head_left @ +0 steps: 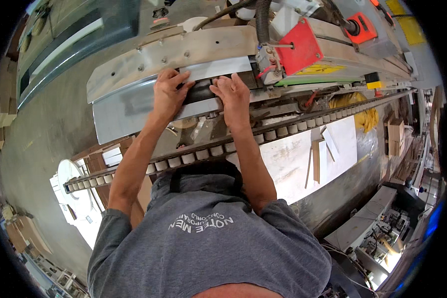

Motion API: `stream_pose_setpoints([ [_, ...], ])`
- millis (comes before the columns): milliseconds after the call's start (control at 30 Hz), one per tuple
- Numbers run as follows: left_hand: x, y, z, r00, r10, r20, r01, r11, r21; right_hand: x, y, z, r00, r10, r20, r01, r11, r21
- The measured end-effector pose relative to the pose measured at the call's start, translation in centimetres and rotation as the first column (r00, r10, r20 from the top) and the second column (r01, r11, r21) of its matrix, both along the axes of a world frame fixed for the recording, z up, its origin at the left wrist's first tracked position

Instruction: The person feeds rectangular wooden boards into an edge-banding machine, one by one, picking them up from a stack and placing them on the machine's conveyor track.

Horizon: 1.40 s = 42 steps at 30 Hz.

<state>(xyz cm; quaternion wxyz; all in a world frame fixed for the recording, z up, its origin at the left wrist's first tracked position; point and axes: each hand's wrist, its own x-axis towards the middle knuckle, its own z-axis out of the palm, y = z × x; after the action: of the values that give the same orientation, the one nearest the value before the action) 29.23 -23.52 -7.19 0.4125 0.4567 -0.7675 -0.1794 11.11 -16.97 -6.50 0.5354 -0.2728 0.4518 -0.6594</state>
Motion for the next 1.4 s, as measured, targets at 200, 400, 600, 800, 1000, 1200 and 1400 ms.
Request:
stream_pose_setpoints([
  [200, -5.3, -0.3, 0.5, 0.999, -0.017, 0.046, 0.016, 0.999, 0.028, -2.6, 1.5, 1.4, 0.991, -0.111, -0.079, 0.117, 0.991, 0.071],
  [400, -11.6, -0.7, 0.4, 0.994, -0.086, 0.069, 0.089, 0.995, -0.05, -5.7, 9.3, 2.0, 0.987, -0.002, -0.161, 0.003, 1.0, 0.005],
  [600, -14.6, -0.9, -0.4, 0.987, -0.161, 0.01, 0.161, 0.987, 0.001, -15.5, 19.0, 0.4, 0.675, -0.235, -0.699, 0.4, 0.913, 0.08],
  [800, -7.3, 2.8, 1.3, 1.0, 0.005, 0.023, -0.006, 0.999, 0.033, -29.3, 29.3, -4.7, -0.119, 0.077, -0.99, 0.647, 0.763, -0.018],
  [1000, -3.5, 6.1, 1.6, 1.0, 0.016, 0.0, -0.016, 0.983, 0.18, -30.9, 30.7, -4.6, -0.095, 0.287, -0.953, 0.677, 0.721, 0.149],
  [1200, -5.2, 11.1, 3.6, 0.983, -0.173, 0.064, 0.155, 0.961, 0.231, -23.4, 28.3, 3.7, 0.383, -0.031, -0.923, 0.619, 0.751, 0.232],
  [1400, -5.2, 16.1, 7.6, 0.818, -0.573, -0.047, 0.56, 0.776, 0.29, -7.6, 19.5, 3.2, 0.923, -0.183, -0.339, 0.273, 0.932, 0.239],
])
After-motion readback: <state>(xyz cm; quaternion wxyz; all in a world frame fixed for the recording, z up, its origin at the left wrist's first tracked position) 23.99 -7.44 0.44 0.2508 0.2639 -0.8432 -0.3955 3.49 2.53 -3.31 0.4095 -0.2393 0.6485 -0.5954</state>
